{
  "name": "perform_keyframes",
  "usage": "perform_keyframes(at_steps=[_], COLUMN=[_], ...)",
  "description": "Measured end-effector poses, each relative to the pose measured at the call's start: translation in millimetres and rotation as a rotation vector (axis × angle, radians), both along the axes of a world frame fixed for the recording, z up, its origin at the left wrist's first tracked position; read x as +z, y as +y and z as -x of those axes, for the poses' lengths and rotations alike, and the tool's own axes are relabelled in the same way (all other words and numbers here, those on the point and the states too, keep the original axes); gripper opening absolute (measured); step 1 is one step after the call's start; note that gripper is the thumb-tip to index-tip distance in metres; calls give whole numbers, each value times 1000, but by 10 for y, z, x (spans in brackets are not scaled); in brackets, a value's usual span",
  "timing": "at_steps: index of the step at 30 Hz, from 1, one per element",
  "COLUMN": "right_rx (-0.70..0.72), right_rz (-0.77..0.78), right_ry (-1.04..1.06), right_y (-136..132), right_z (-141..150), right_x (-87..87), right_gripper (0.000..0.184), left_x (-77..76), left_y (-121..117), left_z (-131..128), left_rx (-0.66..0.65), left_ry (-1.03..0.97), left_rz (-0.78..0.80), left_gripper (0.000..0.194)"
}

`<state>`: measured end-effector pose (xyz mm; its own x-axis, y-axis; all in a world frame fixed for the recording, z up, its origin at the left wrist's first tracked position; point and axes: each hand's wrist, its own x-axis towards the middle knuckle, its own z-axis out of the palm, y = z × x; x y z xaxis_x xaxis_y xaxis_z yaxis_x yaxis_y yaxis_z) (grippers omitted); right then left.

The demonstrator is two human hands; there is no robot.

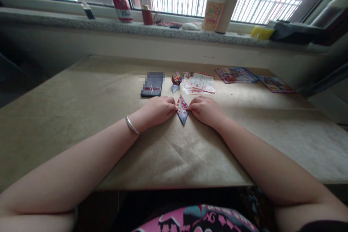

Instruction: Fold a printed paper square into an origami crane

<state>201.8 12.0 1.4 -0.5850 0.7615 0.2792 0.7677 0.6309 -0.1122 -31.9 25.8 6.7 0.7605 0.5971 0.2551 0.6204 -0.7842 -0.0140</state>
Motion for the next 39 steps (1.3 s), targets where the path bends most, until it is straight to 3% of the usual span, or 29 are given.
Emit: perform_keyframes(at_steps=[11,16,26,29,35,39], right_rx=[-7,-62,-151,-113,4,-12], right_rz=[35,56,36,35,73,68], right_ry=[126,105,12,32,59,72], right_y=[17,-41,-138,-132,-130,-131], right_z=[-58,-8,67,97,112,112], right_x=[-39,8,39,-15,-61,-68], right_gripper=[22,27,45,43,42,43], left_x=[53,-6,-115,-102,-94,-111], left_y=[-45,19,50,16,-16,12], left_z=[7,20,-19,-44,-61,-49], left_rx=[5,-115,-285,-238,27,49], left_ry=[-19,-126,-249,-272,-230,-156], left_rz=[66,65,48,43,103,117], left_gripper=[27,17,20,19,34,32])
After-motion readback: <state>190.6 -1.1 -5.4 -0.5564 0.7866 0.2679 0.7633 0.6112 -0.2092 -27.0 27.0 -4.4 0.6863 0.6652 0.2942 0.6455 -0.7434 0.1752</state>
